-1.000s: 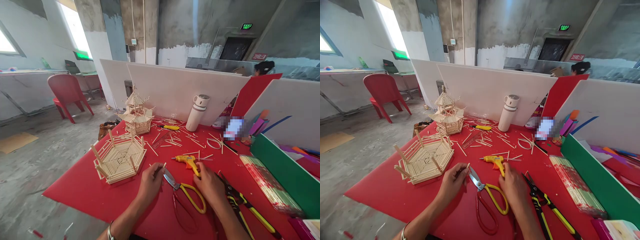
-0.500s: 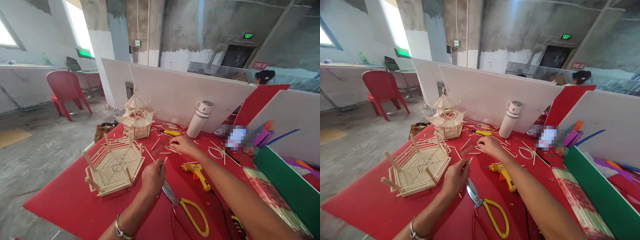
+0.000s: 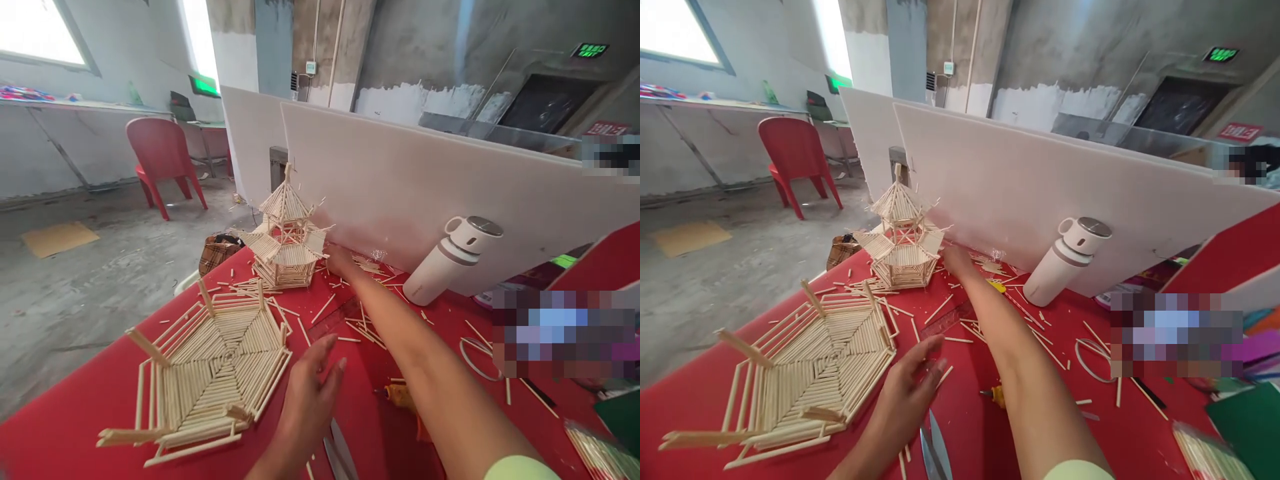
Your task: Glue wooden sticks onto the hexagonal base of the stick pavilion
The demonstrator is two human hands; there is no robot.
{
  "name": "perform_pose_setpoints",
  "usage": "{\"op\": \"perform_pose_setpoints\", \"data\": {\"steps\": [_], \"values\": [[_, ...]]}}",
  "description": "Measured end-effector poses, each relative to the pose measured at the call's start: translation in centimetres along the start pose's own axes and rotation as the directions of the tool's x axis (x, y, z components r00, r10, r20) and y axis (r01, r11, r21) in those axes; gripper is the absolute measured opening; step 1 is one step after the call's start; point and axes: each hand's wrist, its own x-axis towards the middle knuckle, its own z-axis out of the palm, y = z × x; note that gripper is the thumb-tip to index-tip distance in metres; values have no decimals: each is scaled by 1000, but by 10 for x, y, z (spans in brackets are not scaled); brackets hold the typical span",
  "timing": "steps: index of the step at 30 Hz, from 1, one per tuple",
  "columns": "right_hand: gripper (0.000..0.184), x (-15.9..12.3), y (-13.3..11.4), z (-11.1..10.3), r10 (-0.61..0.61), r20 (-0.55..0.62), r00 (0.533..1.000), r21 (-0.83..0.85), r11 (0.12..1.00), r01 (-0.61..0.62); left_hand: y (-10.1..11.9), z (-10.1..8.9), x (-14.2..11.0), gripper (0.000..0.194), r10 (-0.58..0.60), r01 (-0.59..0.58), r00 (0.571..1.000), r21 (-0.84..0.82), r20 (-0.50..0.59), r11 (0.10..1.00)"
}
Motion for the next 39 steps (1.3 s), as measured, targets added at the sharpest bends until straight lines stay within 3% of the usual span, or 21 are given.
{"op": "perform_pose_setpoints", "data": {"steps": [3,6,9,12,15,18,21,26,30,35,39], "values": [[33,3,0,5,-12,-39,999,28,1000,13,12,13,9,37,-235,215,972,-449,11,867],[32,3,1,5,-27,-78,997,87,996,33,18,23,18,28,-330,241,944,-674,-4,698],[31,0,8,-3,-48,-88,995,179,982,63,21,27,26,14,-409,237,912,-803,-9,546],[28,-19,14,-15,-97,-70,993,296,948,113,24,29,33,18,-501,249,865,-866,-2,434],[26,-63,12,-21,-219,-17,976,418,885,206,25,28,39,23,-538,231,843,-909,8,348],[23,-109,4,-20,-349,54,936,488,827,280,23,29,43,29,-521,198,853,-941,28,274],[21,-118,3,-19,-334,36,942,456,844,282,20,30,44,33,-496,205,866,-949,61,241],[17,-54,22,-20,-140,-59,988,281,948,151,19,26,43,31,-484,231,871,-938,82,257],[32,-17,30,-7,-125,-9,992,173,977,125,21,24,42,32,-493,240,866,-936,87,257],[30,-14,30,5,-150,16,989,149,978,146,19,30,38,31,-484,277,866,-925,123,262],[18,-18,32,3,-150,-23,988,218,964,151,16,33,37,29,-504,291,856,-914,117,281]]}}
